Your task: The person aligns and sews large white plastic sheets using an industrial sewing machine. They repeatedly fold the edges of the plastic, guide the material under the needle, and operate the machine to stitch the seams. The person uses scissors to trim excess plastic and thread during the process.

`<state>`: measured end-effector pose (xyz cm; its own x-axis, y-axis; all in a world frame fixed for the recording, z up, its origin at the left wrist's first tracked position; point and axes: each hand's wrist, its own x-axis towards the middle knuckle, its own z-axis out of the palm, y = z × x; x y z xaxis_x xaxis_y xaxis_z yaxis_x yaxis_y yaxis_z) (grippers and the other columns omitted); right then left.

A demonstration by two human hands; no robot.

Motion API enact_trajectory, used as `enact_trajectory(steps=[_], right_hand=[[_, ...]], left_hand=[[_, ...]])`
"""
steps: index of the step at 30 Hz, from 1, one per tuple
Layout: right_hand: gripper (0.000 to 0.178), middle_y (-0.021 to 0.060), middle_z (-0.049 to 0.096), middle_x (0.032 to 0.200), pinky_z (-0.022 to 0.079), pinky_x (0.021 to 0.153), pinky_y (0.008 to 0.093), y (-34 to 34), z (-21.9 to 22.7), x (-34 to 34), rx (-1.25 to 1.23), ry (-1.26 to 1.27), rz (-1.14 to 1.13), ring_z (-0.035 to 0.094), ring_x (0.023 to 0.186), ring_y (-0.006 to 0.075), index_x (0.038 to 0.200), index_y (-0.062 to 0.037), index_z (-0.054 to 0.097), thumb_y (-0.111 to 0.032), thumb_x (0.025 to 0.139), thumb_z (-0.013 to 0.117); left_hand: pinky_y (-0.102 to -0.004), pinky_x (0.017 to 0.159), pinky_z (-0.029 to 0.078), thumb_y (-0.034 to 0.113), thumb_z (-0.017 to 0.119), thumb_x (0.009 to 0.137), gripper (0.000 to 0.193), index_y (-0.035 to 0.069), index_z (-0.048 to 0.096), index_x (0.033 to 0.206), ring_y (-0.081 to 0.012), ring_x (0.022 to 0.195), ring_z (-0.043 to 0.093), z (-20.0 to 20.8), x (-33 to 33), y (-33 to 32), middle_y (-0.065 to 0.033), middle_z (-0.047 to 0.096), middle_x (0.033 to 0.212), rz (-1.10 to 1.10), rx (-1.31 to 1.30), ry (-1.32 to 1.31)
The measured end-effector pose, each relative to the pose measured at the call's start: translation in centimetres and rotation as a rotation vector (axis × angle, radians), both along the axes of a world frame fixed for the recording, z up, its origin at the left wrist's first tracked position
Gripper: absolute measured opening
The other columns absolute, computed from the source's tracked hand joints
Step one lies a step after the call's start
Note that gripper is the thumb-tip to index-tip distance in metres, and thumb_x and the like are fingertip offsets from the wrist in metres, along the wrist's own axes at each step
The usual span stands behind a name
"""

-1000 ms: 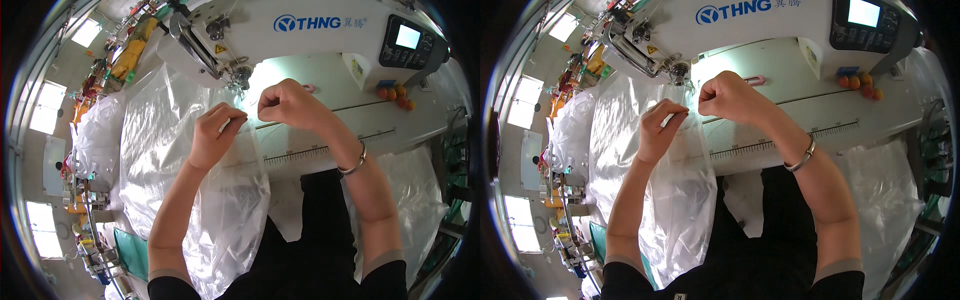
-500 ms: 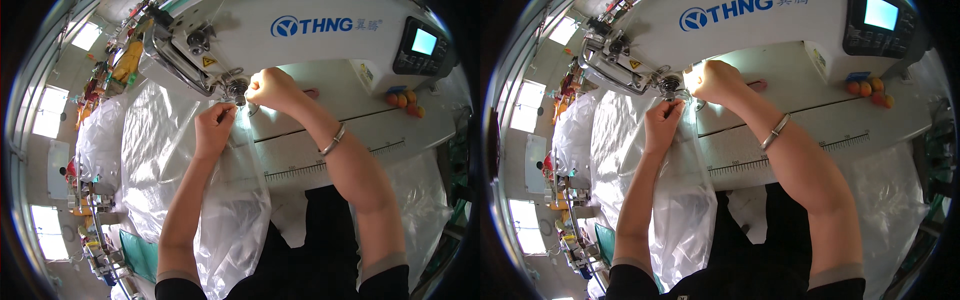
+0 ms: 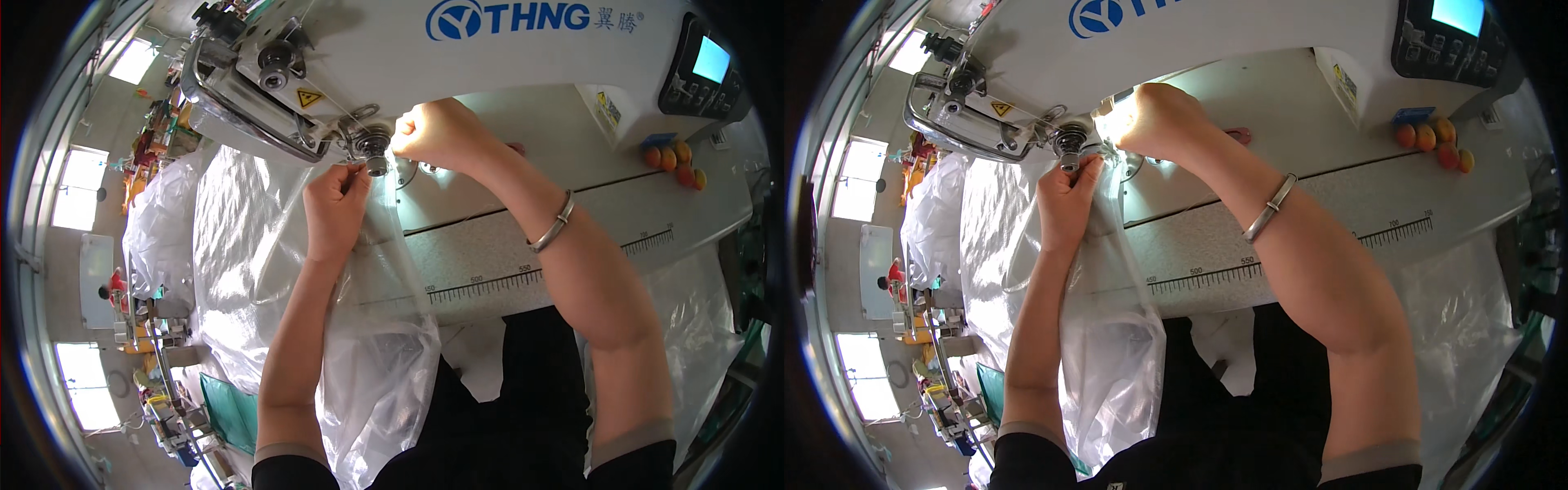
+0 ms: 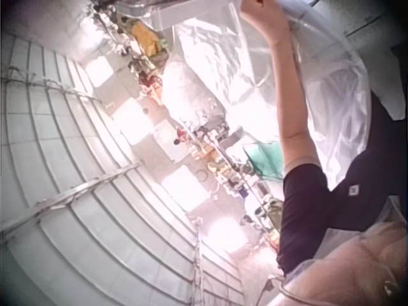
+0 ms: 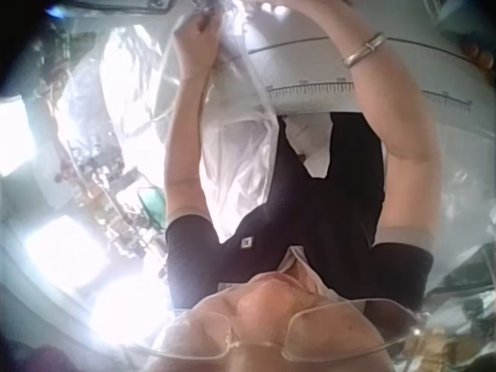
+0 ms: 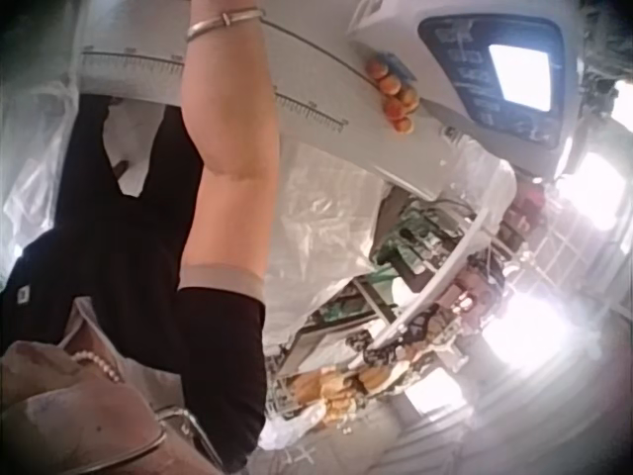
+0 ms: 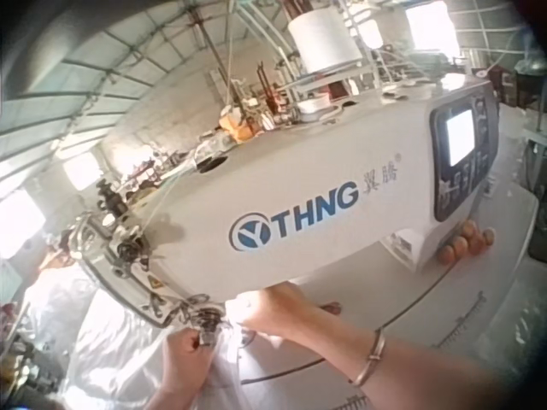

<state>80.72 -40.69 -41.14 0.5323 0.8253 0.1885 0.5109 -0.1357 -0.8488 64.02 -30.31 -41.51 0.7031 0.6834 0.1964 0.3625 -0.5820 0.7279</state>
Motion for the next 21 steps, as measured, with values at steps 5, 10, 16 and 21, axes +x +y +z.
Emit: enact_trajectory(steps=[5,10,16,21], right_hand=[[0.024,0.007,0.043,0.048,0.036,0.045,0.0314,-0.09,0.25,-0.07,0.003,-0.021,0.014,0.042,0.043,0.0139,0.055,-0.0015,0.043,-0.013,0.071,0.057],[0.025,0.0081,0.043,0.049,0.035,0.046,0.0332,-0.02,-0.04,0.06,-0.017,-0.042,0.005,0.038,0.044,0.0157,0.056,-0.0009,0.044,-0.015,0.071,0.057],[0.024,0.0088,0.046,0.05,0.037,0.048,0.0334,-0.02,0.13,-0.09,-0.019,-0.051,0.004,0.04,0.045,0.0165,0.056,-0.0011,0.048,-0.017,0.072,0.058],[0.025,0.008,0.049,0.051,0.039,0.049,0.0325,0.11,-0.21,-0.07,0.007,-0.049,-0.002,0.043,0.046,0.0169,0.057,-0.0011,0.049,-0.018,0.072,0.058]], left_hand=[[-0.0196,0.065,0.044,0.013,0.069,0.088,0.019,-0.004,0.07,0.098,-0.0029,0.071,0.054,-0.67,-0.24,0.6,0.001,0.065,0.078,-0.021,-0.007,-0.026],[-0.0194,0.066,0.044,0.012,0.069,0.088,0.019,-0.004,0.069,0.098,-0.0029,0.072,0.054,-0.67,-0.2,0.51,0.0008,0.066,0.08,-0.028,-0.017,-0.034],[-0.0191,0.066,0.044,0.013,0.069,0.088,0.019,-0.004,0.069,0.098,-0.0027,0.072,0.054,-0.56,-0.26,0.52,0.0009,0.066,0.081,-0.026,-0.009,-0.023],[-0.0196,0.066,0.044,0.013,0.069,0.088,0.02,-0.004,0.07,0.097,-0.003,0.072,0.055,-0.33,-0.13,0.25,0.0002,0.066,0.08,-0.02,-0.005,-0.018]])
